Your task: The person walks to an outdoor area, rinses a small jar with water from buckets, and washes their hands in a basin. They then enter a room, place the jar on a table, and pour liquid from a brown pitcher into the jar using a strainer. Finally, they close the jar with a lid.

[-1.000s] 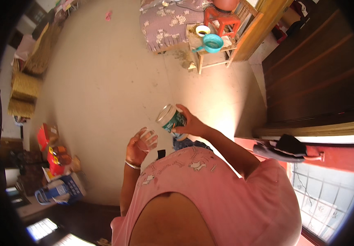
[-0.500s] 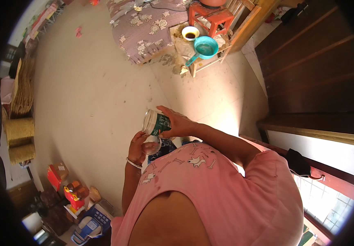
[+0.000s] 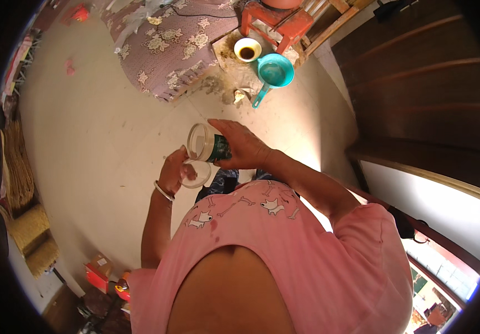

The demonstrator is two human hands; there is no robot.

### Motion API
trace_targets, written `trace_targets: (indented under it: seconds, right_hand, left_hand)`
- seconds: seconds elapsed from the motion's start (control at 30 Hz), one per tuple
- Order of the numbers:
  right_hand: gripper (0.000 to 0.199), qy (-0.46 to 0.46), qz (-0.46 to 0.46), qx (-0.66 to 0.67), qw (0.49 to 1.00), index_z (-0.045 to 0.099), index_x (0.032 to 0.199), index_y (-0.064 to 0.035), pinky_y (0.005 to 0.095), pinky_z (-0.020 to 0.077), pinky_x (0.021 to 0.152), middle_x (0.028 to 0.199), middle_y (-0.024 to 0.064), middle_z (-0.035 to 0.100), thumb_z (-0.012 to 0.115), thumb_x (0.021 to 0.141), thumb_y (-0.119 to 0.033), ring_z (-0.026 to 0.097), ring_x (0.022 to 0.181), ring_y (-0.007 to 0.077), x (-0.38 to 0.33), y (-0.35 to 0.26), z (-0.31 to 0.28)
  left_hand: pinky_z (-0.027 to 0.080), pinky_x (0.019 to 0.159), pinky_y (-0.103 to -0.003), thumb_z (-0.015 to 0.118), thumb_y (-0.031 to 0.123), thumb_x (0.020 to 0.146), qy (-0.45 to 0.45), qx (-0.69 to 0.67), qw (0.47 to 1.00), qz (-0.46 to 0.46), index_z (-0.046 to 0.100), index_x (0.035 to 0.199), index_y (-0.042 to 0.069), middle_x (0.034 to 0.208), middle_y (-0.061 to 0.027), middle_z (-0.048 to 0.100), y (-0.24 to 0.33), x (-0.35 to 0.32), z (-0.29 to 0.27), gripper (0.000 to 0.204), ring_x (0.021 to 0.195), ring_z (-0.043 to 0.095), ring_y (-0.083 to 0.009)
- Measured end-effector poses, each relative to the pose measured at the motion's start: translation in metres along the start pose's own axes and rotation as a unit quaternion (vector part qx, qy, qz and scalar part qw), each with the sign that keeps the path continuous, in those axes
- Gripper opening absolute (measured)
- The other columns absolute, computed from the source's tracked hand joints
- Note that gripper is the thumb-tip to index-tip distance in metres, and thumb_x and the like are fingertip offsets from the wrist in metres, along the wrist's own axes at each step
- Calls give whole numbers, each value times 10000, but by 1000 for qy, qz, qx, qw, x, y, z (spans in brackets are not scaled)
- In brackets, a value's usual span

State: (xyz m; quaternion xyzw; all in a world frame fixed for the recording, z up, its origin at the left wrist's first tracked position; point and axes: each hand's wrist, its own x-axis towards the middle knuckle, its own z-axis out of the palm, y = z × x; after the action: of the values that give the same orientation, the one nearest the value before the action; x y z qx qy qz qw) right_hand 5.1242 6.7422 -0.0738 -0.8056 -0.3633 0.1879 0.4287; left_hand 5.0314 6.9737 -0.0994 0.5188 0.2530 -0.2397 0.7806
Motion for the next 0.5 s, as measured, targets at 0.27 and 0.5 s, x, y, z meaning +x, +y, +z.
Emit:
trace_targets:
  seconds: [0.27,0.5]
  right_hand:
    - [901,50,22,-67,996,334,1408,-89,466,349,1022,1310,205,438,799,654,-251,420,1233,386,38,51,-34]
    - [900,102,88,-42,990,352,1389,-61,468,344,1029,1328,201,434,817,655,-296,427,1228,376,55,115,-65]
  left_hand:
    - [432,445,-227,569,265,927,-93,200,968,-121,605,904,24,757,-43,647,87,103,7,245,468,564,-109]
    - [404,422,-219,589,235,888,-36,293,944,-146,611,830,40,595,-41,591,118,176,44,204,430,547,-107]
